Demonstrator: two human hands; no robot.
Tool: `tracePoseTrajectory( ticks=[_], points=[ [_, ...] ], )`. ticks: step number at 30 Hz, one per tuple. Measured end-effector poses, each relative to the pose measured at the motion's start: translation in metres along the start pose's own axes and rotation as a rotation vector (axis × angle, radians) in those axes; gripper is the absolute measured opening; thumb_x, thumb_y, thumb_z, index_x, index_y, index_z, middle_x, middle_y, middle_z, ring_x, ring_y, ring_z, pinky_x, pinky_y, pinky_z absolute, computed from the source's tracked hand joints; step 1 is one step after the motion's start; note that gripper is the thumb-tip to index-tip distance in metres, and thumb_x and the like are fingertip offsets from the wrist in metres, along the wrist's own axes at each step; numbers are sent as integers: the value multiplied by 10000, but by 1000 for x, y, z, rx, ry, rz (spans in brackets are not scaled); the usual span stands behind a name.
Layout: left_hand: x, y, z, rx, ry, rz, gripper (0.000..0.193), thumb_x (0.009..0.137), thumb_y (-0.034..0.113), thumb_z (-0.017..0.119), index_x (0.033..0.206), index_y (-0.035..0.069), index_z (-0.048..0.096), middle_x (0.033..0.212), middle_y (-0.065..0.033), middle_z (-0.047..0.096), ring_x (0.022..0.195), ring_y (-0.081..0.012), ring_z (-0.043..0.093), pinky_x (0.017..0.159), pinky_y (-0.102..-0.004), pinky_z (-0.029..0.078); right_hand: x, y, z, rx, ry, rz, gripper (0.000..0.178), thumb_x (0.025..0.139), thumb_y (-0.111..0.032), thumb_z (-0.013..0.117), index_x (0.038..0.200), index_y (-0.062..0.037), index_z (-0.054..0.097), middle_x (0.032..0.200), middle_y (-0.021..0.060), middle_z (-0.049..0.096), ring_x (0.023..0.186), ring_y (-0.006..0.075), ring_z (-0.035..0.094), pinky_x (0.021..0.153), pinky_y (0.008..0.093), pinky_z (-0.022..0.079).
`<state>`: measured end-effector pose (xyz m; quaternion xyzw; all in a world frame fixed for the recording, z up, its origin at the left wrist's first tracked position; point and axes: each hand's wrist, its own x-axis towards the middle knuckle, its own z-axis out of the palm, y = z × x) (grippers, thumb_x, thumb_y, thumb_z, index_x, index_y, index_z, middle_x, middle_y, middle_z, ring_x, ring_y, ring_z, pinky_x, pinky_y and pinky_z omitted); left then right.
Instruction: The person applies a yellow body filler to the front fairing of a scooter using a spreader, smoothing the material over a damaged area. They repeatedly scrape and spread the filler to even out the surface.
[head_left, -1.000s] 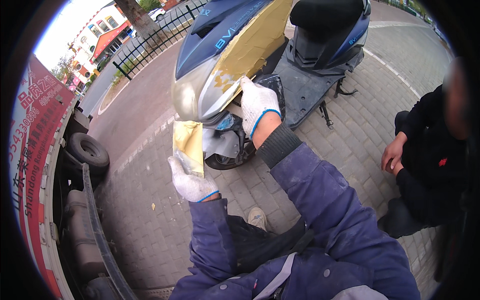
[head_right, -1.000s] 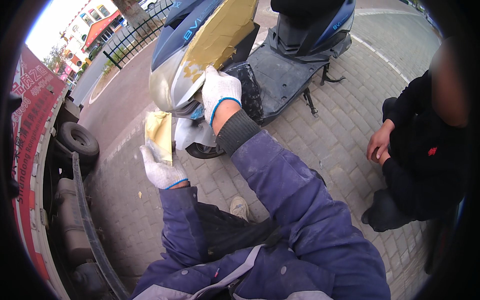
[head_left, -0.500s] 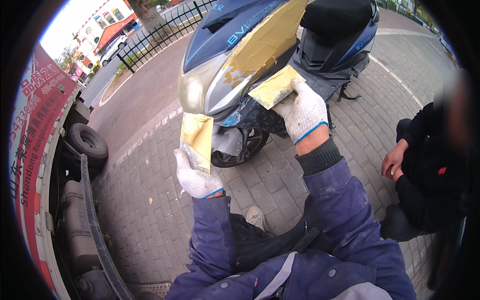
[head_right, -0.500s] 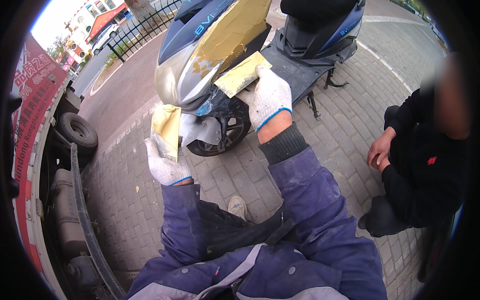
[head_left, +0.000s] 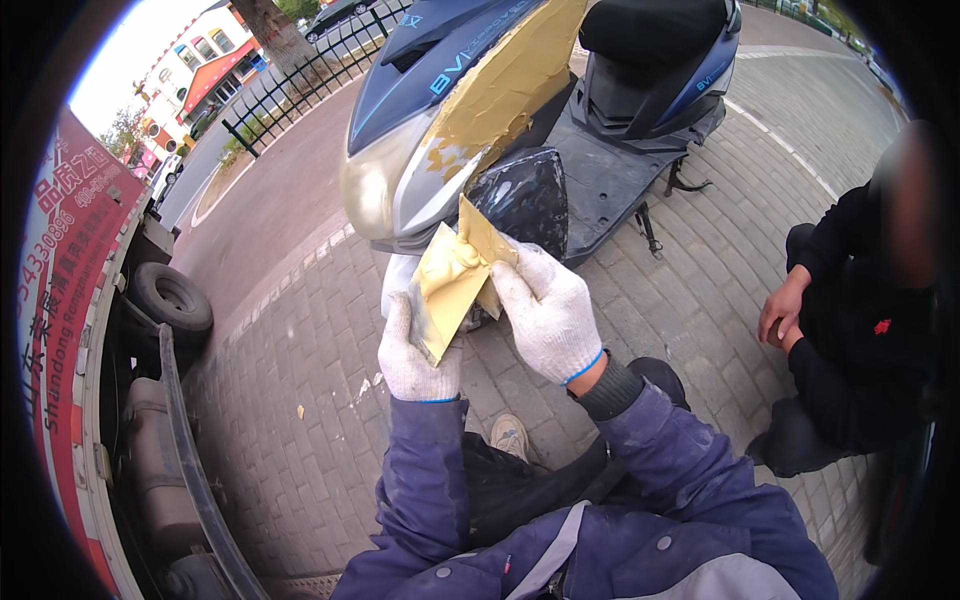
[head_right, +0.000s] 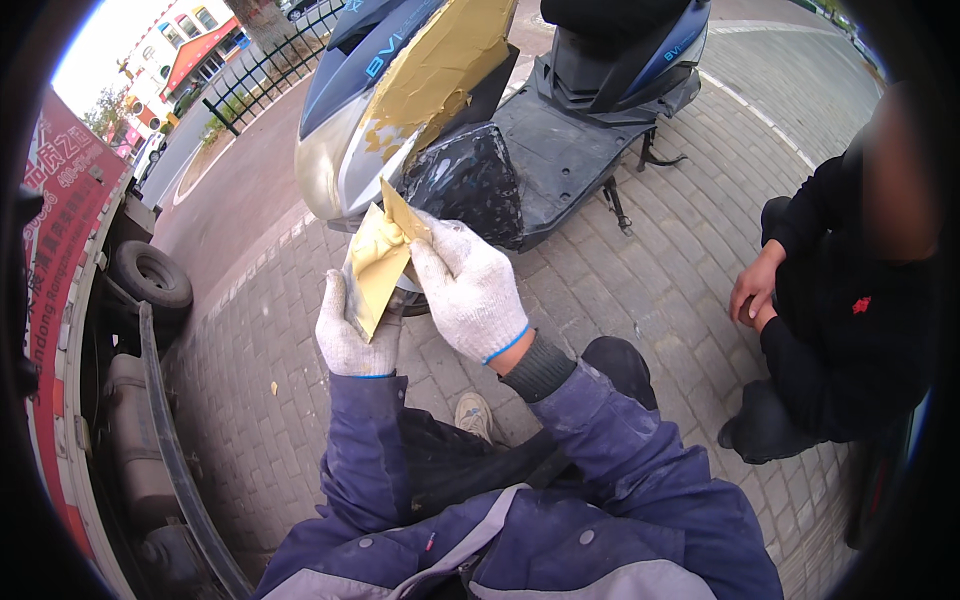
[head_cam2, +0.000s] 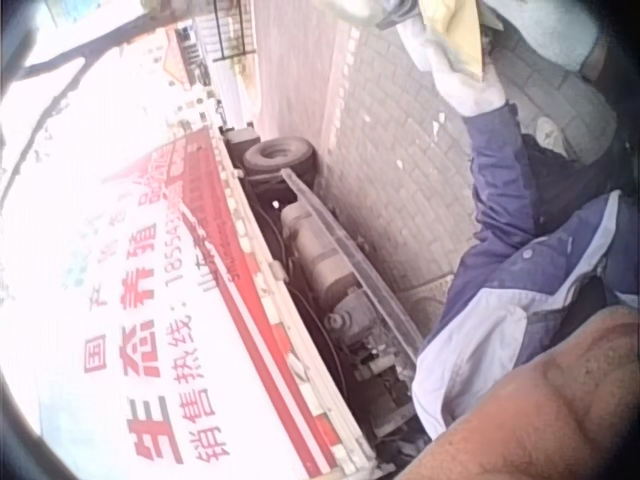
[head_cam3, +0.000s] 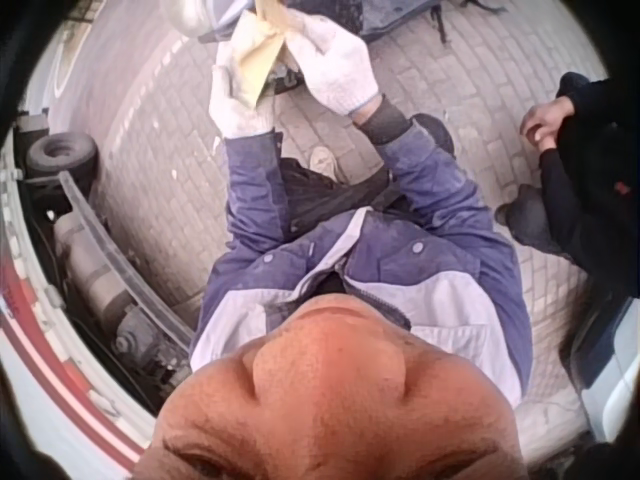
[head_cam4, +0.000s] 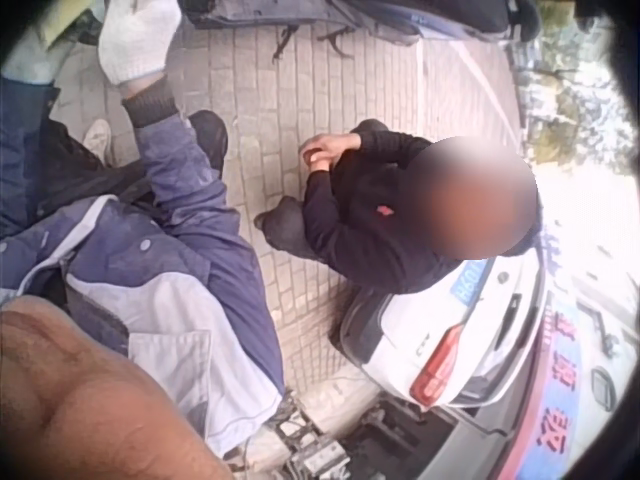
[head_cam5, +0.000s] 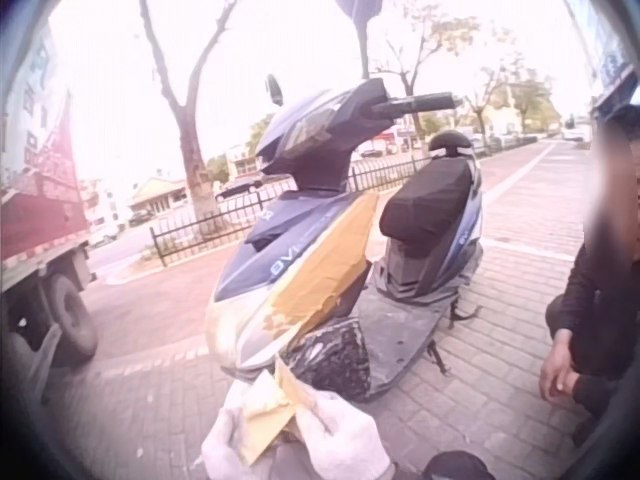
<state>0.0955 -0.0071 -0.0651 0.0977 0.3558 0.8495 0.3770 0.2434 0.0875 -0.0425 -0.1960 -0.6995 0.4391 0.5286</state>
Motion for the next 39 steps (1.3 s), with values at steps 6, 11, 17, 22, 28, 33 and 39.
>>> tracePoseTrajectory(
  ticks=[6,11,17,22,28,33,39],
  points=[
    [-7,13,6,-179,-140,42,499,1199,381,434,1505,7,557,1317,-154,704,1036,-252,670,813,-391,544,-6,20,-16,-170,-200,-122,339,1058,-91,671,1380,2,722,1137,232,753,1066,376,761,904,400,607],
    [-9,13,12,-158,-31,58,477,1195,377,453,1469,9,584,1291,-151,713,1013,-242,675,809,-383,539,31,41,-18,661,218,457,334,1127,-131,564,1371,76,657,1210,171,749,1142,315,756,956,443,637],
    [-10,13,7,-145,-37,62,504,1195,389,446,1512,18,568,1370,-138,695,1105,-240,665,875,-388,533,87,53,-47,1036,333,485,386,1125,-134,543,1472,32,562,1400,213,664,1251,375,702,1040,546,614],
    [-8,16,6,-181,-109,71,519,1204,386,420,1535,8,551,1354,-153,694,1018,-225,667,816,-383,537,110,61,-83,-53,475,-98,295,1070,-65,697,1352,-10,764,1261,108,780,1140,224,734,1003,361,587],
    [-16,17,13,-142,13,58,533,1209,397,406,1558,17,540,1409,-139,682,1100,-220,656,828,-367,532,122,100,-99,-603,244,-586,479,913,52,749,1354,-127,797,1302,142,770,1198,361,695,1060,426,558],
    [-19,17,13,-86,17,48,528,1208,399,415,1553,23,551,1436,-136,680,1165,-222,663,830,-364,543,124,121,-65,-431,364,-484,456,952,14,774,1383,-136,787,1297,145,776,1171,344,699,1055,412,557],
    [-18,18,9,-125,-48,53,510,1207,397,425,1537,34,565,1439,-137,680,1162,-232,668,812,-370,552,120,121,-46,-405,444,-472,426,972,-7,784,1378,-137,792,1269,138,790,1150,331,705,1036,403,554]
  ],
)
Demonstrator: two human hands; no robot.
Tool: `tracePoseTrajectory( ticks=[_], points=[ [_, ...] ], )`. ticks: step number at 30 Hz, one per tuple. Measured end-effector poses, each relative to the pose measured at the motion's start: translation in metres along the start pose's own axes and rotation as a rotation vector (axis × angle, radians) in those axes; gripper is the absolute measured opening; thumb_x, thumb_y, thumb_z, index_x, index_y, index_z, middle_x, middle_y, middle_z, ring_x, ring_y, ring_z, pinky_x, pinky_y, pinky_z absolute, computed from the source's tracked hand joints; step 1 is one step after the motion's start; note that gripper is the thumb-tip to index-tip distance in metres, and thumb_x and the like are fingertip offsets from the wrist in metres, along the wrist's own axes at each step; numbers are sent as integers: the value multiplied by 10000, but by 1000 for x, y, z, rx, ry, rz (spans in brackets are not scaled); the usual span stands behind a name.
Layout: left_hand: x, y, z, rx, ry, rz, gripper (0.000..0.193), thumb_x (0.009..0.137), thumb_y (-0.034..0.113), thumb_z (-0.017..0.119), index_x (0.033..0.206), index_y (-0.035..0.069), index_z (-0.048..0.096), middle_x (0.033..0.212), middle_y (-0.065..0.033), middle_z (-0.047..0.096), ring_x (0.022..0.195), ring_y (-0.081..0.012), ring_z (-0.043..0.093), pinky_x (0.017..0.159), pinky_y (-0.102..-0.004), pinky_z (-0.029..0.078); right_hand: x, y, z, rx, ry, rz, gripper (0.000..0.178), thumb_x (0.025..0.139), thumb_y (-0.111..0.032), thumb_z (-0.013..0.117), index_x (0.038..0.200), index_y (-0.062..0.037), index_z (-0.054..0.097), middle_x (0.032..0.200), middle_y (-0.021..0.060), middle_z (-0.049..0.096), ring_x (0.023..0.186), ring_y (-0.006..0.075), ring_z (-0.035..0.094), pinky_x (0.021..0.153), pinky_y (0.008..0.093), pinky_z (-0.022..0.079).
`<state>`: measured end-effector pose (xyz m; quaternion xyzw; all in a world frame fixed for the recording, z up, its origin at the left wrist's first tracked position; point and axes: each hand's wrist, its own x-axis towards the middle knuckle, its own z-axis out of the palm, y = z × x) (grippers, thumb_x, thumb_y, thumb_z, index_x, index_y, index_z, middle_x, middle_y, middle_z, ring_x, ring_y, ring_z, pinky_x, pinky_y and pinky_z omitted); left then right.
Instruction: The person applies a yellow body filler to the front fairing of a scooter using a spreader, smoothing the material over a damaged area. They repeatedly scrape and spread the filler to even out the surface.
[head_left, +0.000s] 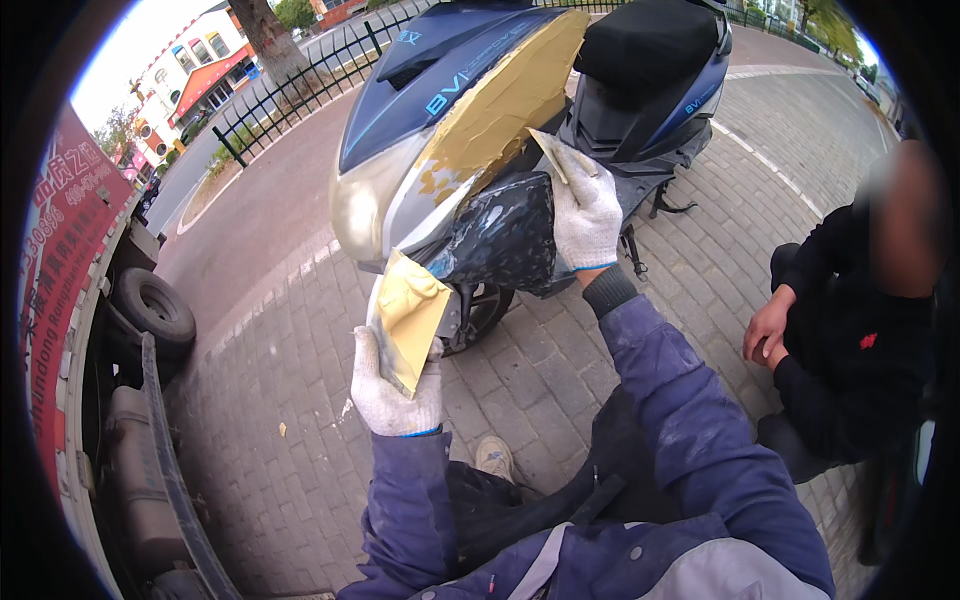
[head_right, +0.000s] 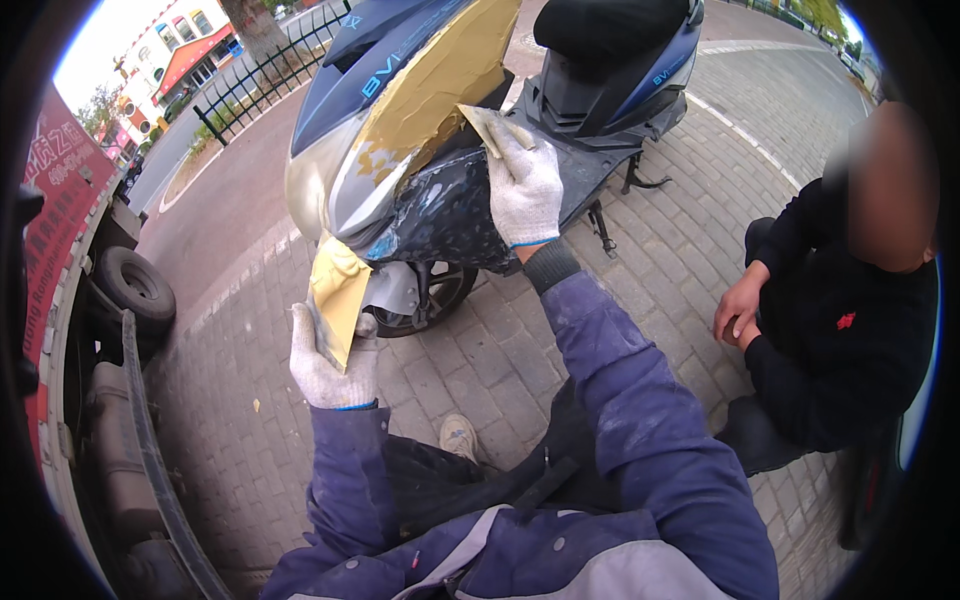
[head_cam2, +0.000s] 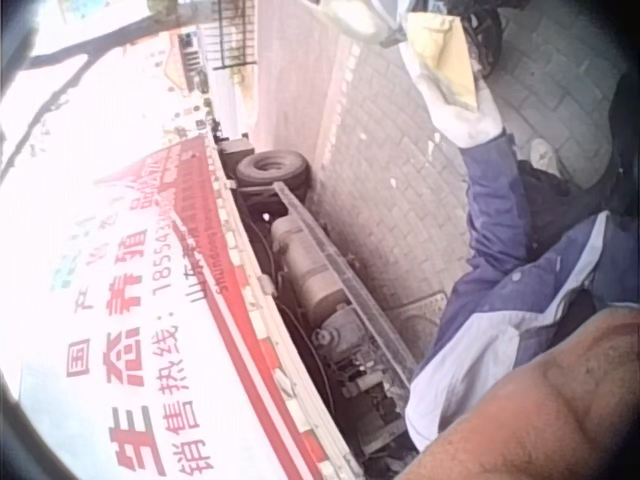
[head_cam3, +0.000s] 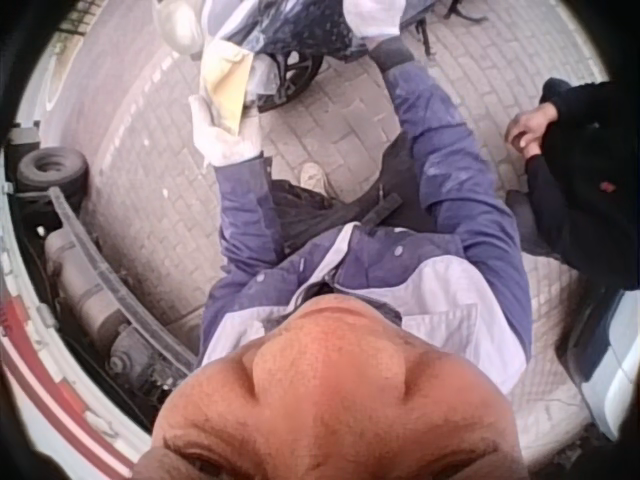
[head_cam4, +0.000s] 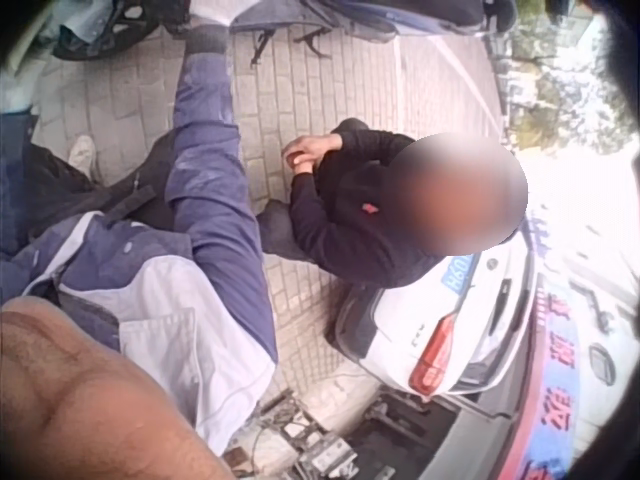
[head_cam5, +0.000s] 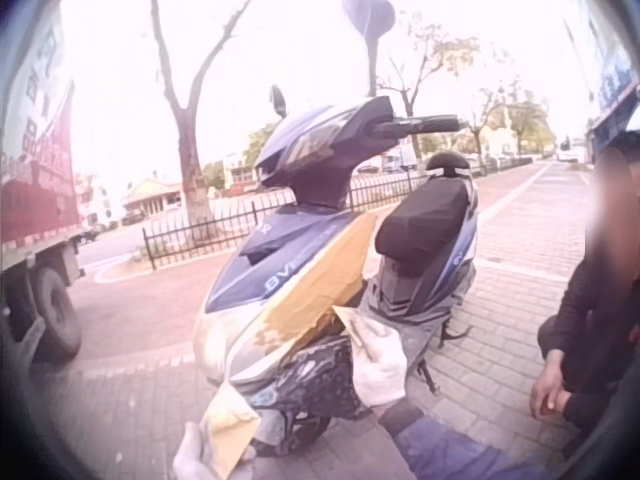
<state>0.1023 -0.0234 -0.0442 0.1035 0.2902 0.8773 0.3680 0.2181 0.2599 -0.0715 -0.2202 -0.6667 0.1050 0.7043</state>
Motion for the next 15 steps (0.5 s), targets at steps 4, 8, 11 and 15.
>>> tracePoseTrajectory(
  ticks=[4,8,11,15],
  points=[
    [0,3,-3,31,57,22,493,1201,395,447,1507,31,580,1420,-133,689,1154,-233,671,803,-373,553,-1,-6,-20,12,-109,33,368,952,7,781,1295,-119,822,1236,126,793,1138,317,713,1023,398,563],
    [-1,5,-4,-13,27,17,473,1194,393,472,1474,32,596,1389,-130,700,1130,-228,673,799,-378,553,31,1,-44,61,-339,-58,304,972,58,729,1242,-55,814,1210,123,779,1159,284,722,1026,362,571],
    [-2,4,-1,-18,0,14,471,1193,393,478,1471,31,596,1382,-132,699,1122,-228,672,797,-377,545,59,6,-46,126,-475,-123,246,971,17,754,1189,-61,835,1185,129,778,1137,279,727,1006,366,583],
    [-1,2,3,-3,9,8,484,1193,395,475,1484,26,587,1391,-135,692,1133,-229,671,795,-369,532,73,6,-38,115,-589,-102,220,964,-61,792,1173,-98,853,1148,106,794,1081,271,735,976,364,596]
  ],
)
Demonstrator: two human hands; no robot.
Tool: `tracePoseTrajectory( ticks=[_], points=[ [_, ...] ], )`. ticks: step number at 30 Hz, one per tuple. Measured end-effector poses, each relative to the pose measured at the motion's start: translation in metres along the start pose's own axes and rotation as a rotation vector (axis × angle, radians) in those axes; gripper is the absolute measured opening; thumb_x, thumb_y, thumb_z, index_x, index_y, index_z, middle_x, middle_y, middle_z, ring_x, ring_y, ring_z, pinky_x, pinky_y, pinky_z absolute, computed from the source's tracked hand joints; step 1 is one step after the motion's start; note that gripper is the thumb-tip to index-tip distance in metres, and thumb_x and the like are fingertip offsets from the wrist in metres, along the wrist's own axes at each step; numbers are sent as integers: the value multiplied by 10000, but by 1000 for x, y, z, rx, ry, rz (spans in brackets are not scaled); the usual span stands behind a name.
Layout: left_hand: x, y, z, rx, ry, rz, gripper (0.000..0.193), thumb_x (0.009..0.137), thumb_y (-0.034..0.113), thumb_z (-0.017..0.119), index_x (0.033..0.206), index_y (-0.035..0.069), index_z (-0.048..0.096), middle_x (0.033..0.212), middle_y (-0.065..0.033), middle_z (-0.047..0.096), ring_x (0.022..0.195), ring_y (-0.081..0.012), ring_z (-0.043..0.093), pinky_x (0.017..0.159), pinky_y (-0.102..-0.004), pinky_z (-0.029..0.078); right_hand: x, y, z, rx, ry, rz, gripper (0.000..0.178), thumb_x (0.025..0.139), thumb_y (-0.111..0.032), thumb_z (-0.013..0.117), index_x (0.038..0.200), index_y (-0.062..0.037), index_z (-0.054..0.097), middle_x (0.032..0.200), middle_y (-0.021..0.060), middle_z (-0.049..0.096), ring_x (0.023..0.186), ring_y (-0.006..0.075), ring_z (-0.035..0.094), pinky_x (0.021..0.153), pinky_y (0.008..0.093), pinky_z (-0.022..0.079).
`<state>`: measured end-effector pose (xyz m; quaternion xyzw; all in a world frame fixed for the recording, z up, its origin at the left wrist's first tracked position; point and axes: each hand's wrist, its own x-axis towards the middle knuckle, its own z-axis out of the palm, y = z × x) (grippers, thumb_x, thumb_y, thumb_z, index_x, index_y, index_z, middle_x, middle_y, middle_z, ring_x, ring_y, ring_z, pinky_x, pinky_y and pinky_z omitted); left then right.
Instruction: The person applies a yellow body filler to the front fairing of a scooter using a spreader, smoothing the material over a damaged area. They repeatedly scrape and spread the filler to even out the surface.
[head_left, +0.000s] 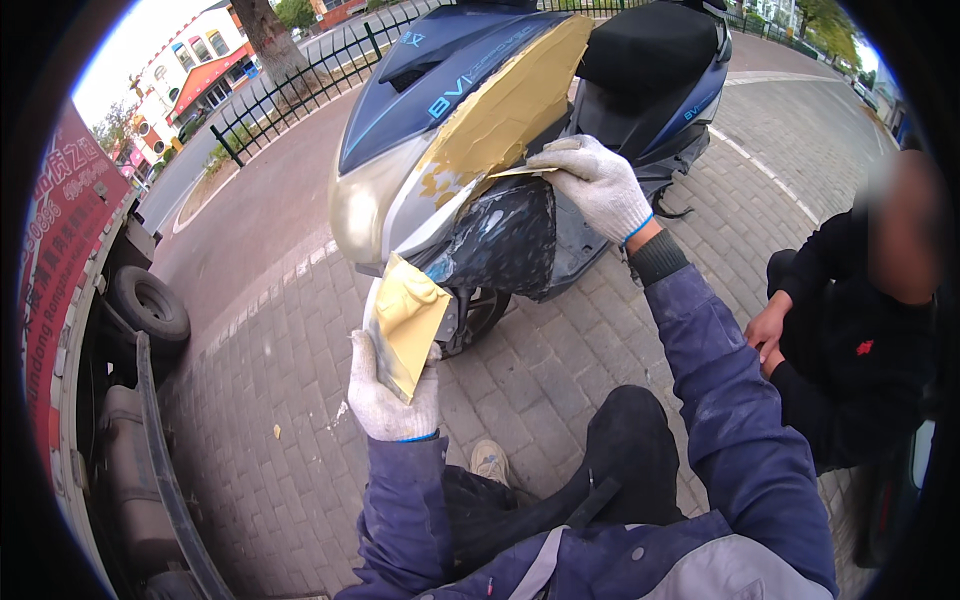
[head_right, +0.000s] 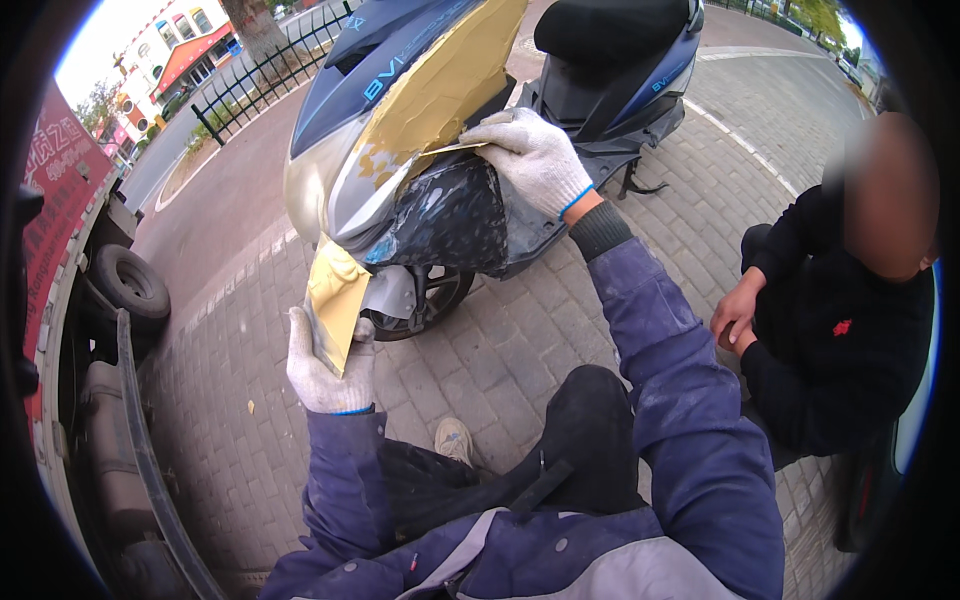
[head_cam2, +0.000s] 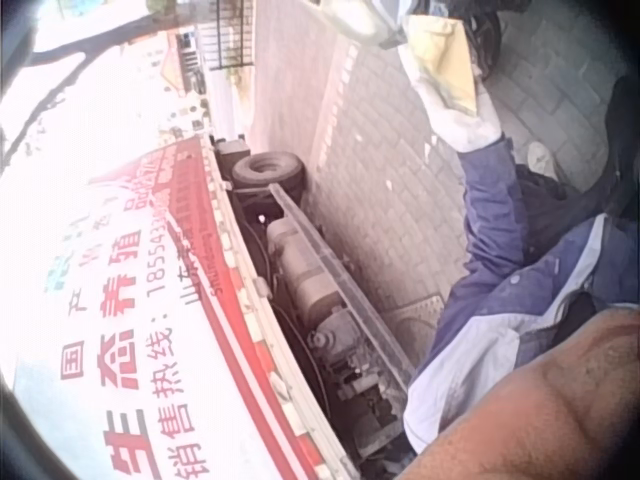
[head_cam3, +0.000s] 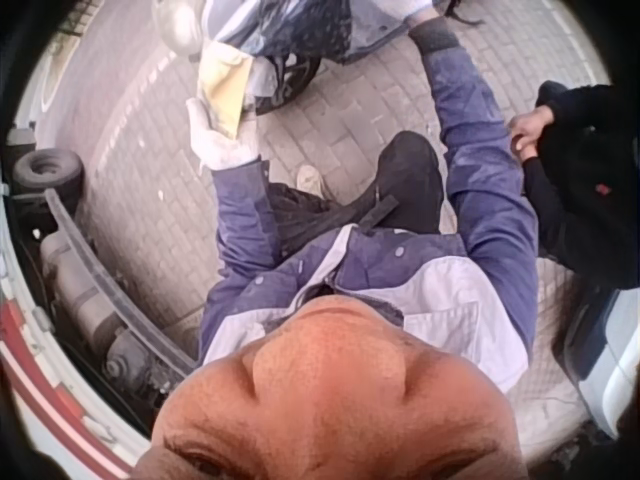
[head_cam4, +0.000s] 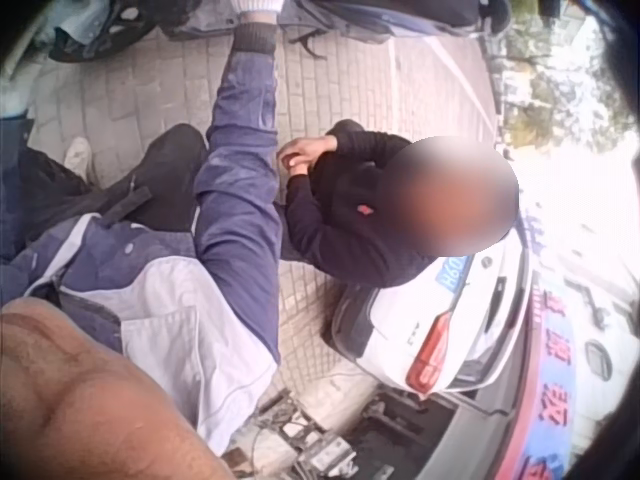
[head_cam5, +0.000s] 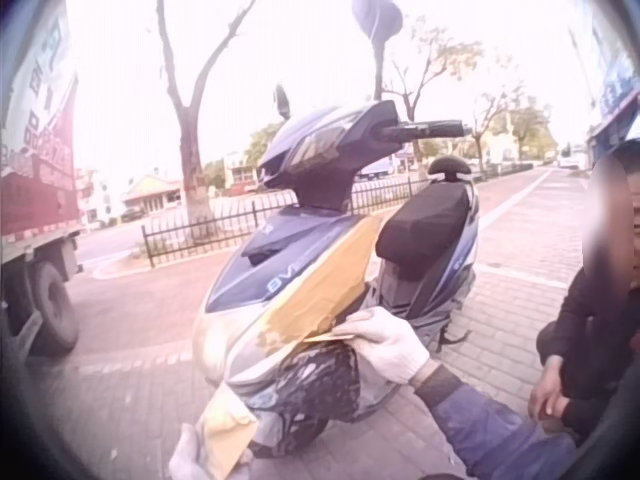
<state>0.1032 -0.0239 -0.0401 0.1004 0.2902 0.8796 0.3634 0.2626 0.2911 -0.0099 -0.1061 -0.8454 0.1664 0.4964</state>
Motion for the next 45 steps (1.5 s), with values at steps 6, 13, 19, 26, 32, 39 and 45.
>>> tracePoseTrajectory(
  ticks=[6,13,19,26,32,39,45],
  points=[
    [1,-2,0,-1,12,0,496,1194,397,468,1489,14,580,1399,-137,688,1139,-220,671,794,-364,531,8,4,7,32,-24,106,218,987,-98,795,1199,-94,846,1101,110,798,1040,253,755,971,344,601],
    [0,-2,-3,27,-40,22,498,1195,395,465,1495,14,580,1394,-142,695,1092,-212,689,785,-359,563,10,23,4,78,10,229,225,1014,-154,780,1216,-62,819,1090,121,796,1006,236,769,948,330,598],
    [3,-2,-6,-2,-1,6,496,1191,393,480,1497,16,583,1386,-148,701,1082,-217,691,787,-363,570,14,50,-12,69,120,293,246,1016,-154,774,1234,-44,803,1106,119,796,1007,240,765,939,327,587],
    [-1,-3,0,12,-14,5,515,1195,406,458,1509,12,570,1412,-144,687,1095,-224,682,797,-364,555,5,44,-46,208,286,416,255,1043,-129,766,1266,-11,798,1153,54,814,1039,118,724,967,280,575],
    [5,-11,-5,28,-91,25,583,1205,409,406,1587,-24,489,1456,-172,658,1207,-269,683,908,-395,575,-22,-38,-41,112,86,136,167,1005,-14,743,1157,-24,811,1105,106,788,1029,230,760,945,328,598],
    [1,-18,-14,178,-154,163,564,1203,330,438,1551,-111,483,1516,-243,618,1385,-356,644,1188,-496,523,-33,-125,-47,50,-152,-159,279,840,57,799,1093,-59,816,1072,130,789,1051,342,752,923,411,607],
    [-3,-22,-20,325,-292,265,593,1188,346,492,1506,-155,510,1482,-256,637,1341,-352,675,1141,-479,569,-28,-137,-64,118,-317,-76,228,869,18,811,1075,-78,815,1040,117,777,992,326,744,873,396,604]
  ],
)
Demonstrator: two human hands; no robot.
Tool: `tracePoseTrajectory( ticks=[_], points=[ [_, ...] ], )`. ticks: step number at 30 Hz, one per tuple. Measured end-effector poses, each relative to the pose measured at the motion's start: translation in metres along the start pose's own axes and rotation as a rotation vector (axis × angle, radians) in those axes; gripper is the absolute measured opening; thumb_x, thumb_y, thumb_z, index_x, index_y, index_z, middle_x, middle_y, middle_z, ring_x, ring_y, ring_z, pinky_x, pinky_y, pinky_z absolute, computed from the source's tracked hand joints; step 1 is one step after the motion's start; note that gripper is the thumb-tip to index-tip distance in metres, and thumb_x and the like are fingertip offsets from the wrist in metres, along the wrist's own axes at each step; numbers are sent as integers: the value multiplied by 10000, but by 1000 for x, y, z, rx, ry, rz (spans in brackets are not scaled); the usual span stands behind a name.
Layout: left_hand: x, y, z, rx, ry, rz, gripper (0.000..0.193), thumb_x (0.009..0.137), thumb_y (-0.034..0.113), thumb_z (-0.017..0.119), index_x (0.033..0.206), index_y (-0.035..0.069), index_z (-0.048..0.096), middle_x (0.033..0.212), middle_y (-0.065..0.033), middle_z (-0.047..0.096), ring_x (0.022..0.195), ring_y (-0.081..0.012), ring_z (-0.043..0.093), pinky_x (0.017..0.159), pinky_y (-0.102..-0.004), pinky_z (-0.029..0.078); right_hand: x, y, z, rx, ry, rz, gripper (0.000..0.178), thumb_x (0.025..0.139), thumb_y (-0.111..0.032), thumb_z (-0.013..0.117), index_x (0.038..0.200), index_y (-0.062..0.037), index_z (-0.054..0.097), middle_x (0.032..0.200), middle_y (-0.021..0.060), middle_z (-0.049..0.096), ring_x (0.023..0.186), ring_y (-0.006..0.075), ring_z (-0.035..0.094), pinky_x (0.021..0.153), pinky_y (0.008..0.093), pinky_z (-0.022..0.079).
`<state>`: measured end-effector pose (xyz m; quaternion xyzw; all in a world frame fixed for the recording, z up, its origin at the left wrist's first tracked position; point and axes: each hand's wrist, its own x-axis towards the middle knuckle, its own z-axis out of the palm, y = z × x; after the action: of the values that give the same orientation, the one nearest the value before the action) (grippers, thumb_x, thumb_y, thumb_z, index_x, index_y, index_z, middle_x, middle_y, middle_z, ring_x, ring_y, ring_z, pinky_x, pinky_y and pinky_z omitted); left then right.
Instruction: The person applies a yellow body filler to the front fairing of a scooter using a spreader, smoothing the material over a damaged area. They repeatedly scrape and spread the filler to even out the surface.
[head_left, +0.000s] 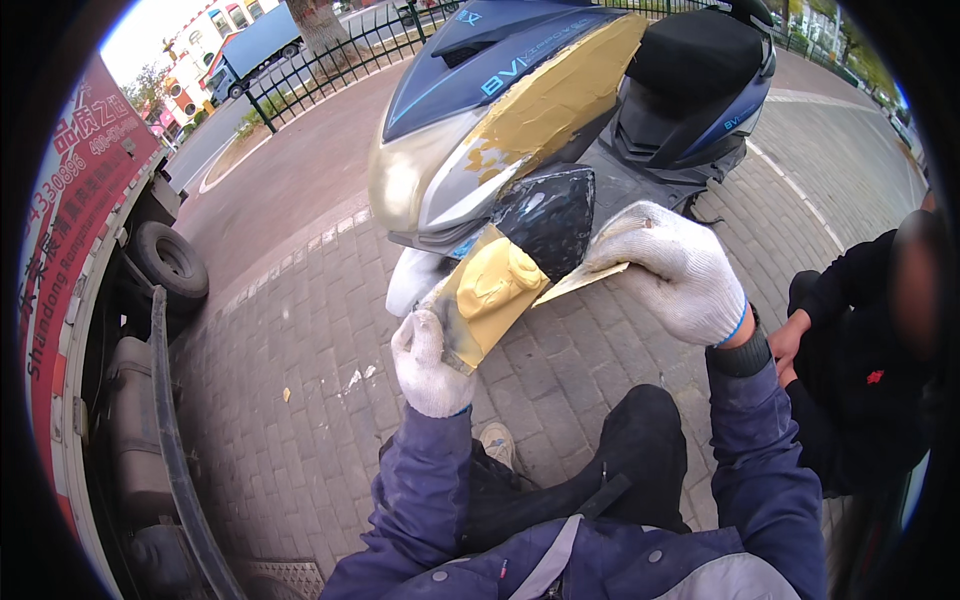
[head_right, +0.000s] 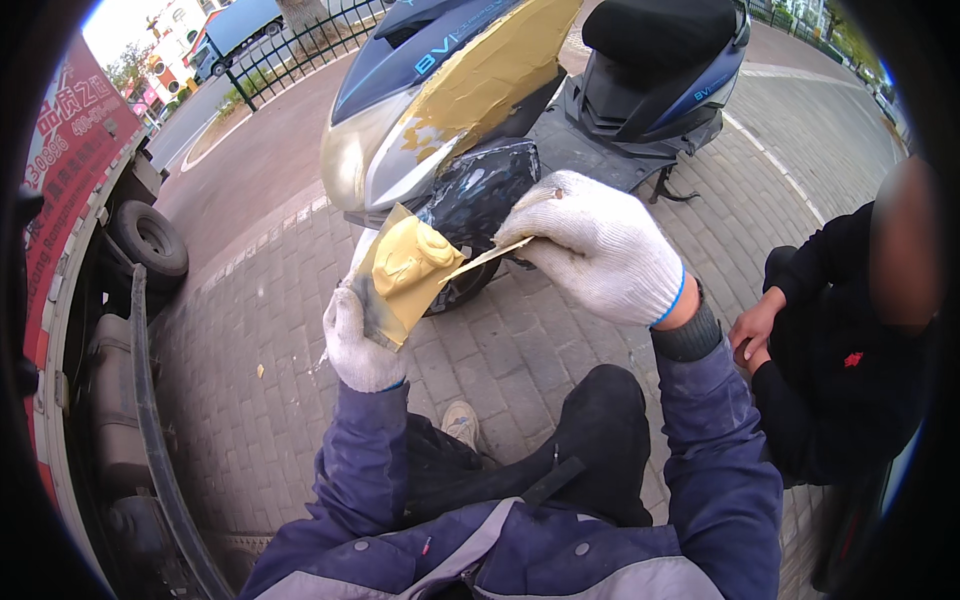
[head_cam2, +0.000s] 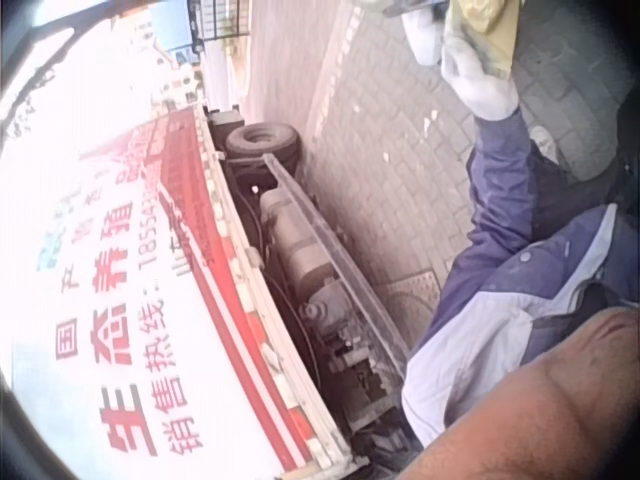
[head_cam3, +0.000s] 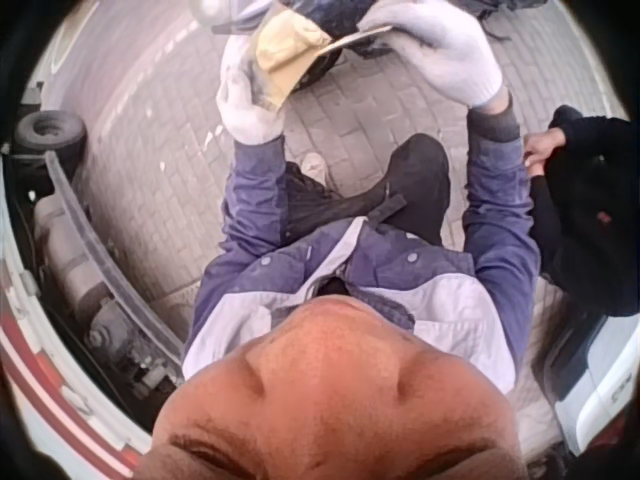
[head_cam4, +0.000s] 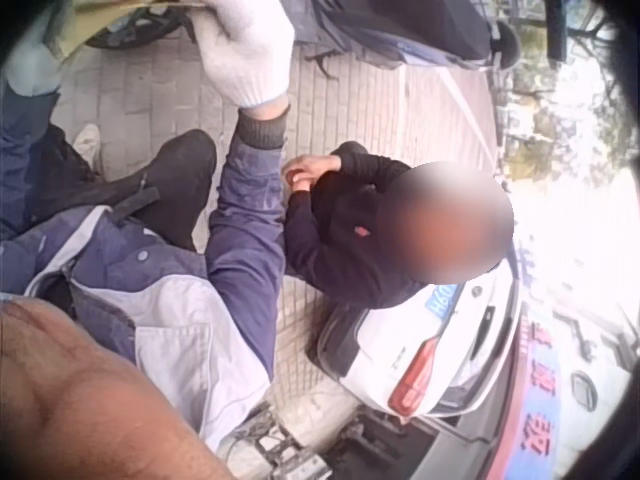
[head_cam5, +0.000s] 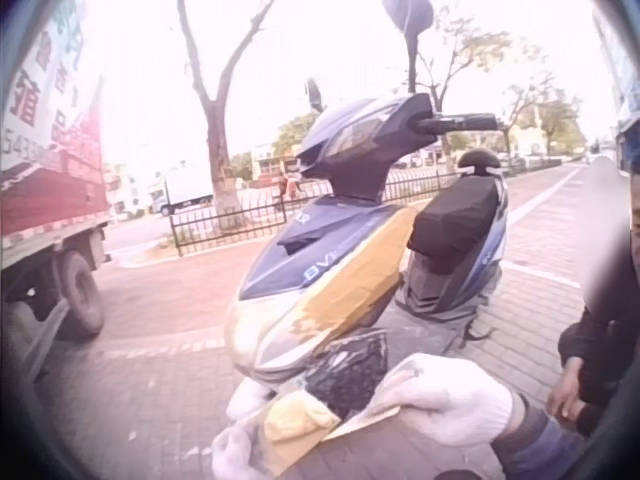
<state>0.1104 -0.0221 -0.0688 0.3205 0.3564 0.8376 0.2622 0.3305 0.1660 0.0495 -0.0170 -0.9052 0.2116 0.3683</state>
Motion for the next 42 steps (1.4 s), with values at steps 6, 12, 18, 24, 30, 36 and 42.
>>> tracePoseTrajectory(
  ticks=[6,12,18,24,30,36,42],
  points=[
    [-3,-7,-12,46,-95,5,608,1144,342,638,1495,-144,537,1445,-232,660,1313,-328,690,1114,-484,583,-3,4,-2,39,-37,35,187,910,-20,812,1088,-76,805,1031,109,776,947,302,755,841,377,609],
    [-6,-5,-6,55,-201,24,623,1117,357,697,1471,-140,575,1428,-212,676,1273,-309,706,1093,-470,583,-3,13,0,57,46,75,167,950,-27,785,1115,-48,798,1033,122,777,923,297,773,844,351,619],
    [-4,3,-2,250,-311,12,646,1102,428,710,1422,-130,658,1392,-185,714,1257,-246,690,1098,-375,521,-9,39,4,123,252,164,184,977,-5,762,1156,-23,801,1101,112,786,1015,236,773,920,343,610],
    [-2,-1,-9,70,-76,41,609,1131,358,663,1436,-163,584,1372,-232,700,1227,-286,721,1075,-430,591,7,112,13,124,466,191,192,1009,-45,761,1188,-58,829,1143,94,779,1082,213,747,979,330,601],
    [-4,4,-15,68,-3,39,667,1143,397,621,1463,-182,541,1422,-281,669,1282,-354,704,1106,-474,582,26,158,22,-113,319,145,162,1009,-133,788,1157,-99,845,1061,87,774,999,247,740,915,343,602],
    [-4,8,-16,84,-2,63,618,1142,380,633,1415,-172,589,1367,-241,694,1230,-310,725,1081,-444,593,41,168,31,-152,260,149,192,1007,-146,790,1182,-89,844,1072,112,809,978,263,759,915,344,609],
    [-2,11,-13,108,-4,51,640,1145,393,621,1433,-176,571,1389,-258,683,1254,-326,712,1101,-453,579,47,174,39,-76,297,216,209,1003,-156,785,1191,-77,834,1060,120,804,971,262,769,913,350,611]
  ],
)
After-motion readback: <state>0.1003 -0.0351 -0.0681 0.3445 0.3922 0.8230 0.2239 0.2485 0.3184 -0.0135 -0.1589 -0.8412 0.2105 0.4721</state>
